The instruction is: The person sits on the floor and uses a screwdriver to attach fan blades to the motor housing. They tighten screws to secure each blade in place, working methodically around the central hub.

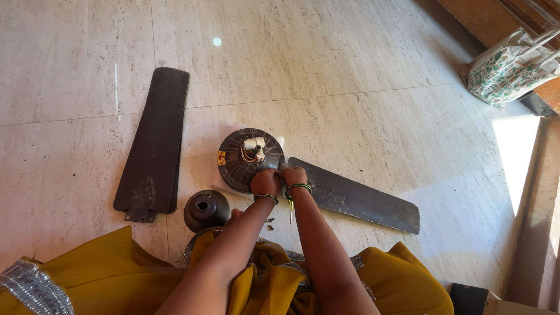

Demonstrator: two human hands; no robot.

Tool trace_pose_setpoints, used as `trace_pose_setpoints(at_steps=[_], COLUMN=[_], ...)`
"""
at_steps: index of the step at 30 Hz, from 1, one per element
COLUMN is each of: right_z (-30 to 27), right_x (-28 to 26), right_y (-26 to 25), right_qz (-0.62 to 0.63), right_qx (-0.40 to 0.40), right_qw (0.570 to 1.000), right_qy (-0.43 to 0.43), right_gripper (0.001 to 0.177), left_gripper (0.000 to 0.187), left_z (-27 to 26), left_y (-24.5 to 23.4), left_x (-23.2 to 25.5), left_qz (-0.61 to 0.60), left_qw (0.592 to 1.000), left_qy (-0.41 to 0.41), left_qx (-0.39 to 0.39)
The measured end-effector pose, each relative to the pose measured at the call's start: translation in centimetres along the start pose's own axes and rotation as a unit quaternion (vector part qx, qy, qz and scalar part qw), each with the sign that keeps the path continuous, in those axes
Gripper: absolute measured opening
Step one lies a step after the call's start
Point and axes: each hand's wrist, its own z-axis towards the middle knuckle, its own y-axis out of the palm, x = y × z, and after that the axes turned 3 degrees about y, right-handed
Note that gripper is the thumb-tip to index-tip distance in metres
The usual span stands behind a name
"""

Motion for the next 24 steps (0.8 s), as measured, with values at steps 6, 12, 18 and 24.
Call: trace_pose_setpoints(at_steps=[6,12,18,24], right_z=[-1.0,0.0,-3.2,-7.2], right_x=[-1.6,-5.9,-8.3,-10.1], right_y=[-1.6,-7.3,-7.7,-7.5], right_qz=[-0.025,0.052,0.028,-0.037], right_qx=[-0.098,-0.137,-0.135,-0.050], right_qw=[0.994,0.976,0.952,0.928], right_qy=[-0.046,-0.162,-0.274,-0.367], right_gripper=[0.016,0.036,0.033,0.036], left_gripper=[0.011,0.013,0.013,0.013], left_z=[0.2,-0.1,-0.2,-0.1], left_y=[-0.5,-1.0,-1.0,-0.3], left_x=[0.3,0.7,0.6,0.0], left_qz=[0.015,0.003,0.003,0.012], left_qw=[1.000,1.000,0.999,0.999], left_qy=[-0.006,-0.007,-0.010,-0.008], left_qx=[-0.017,-0.030,-0.031,-0.028])
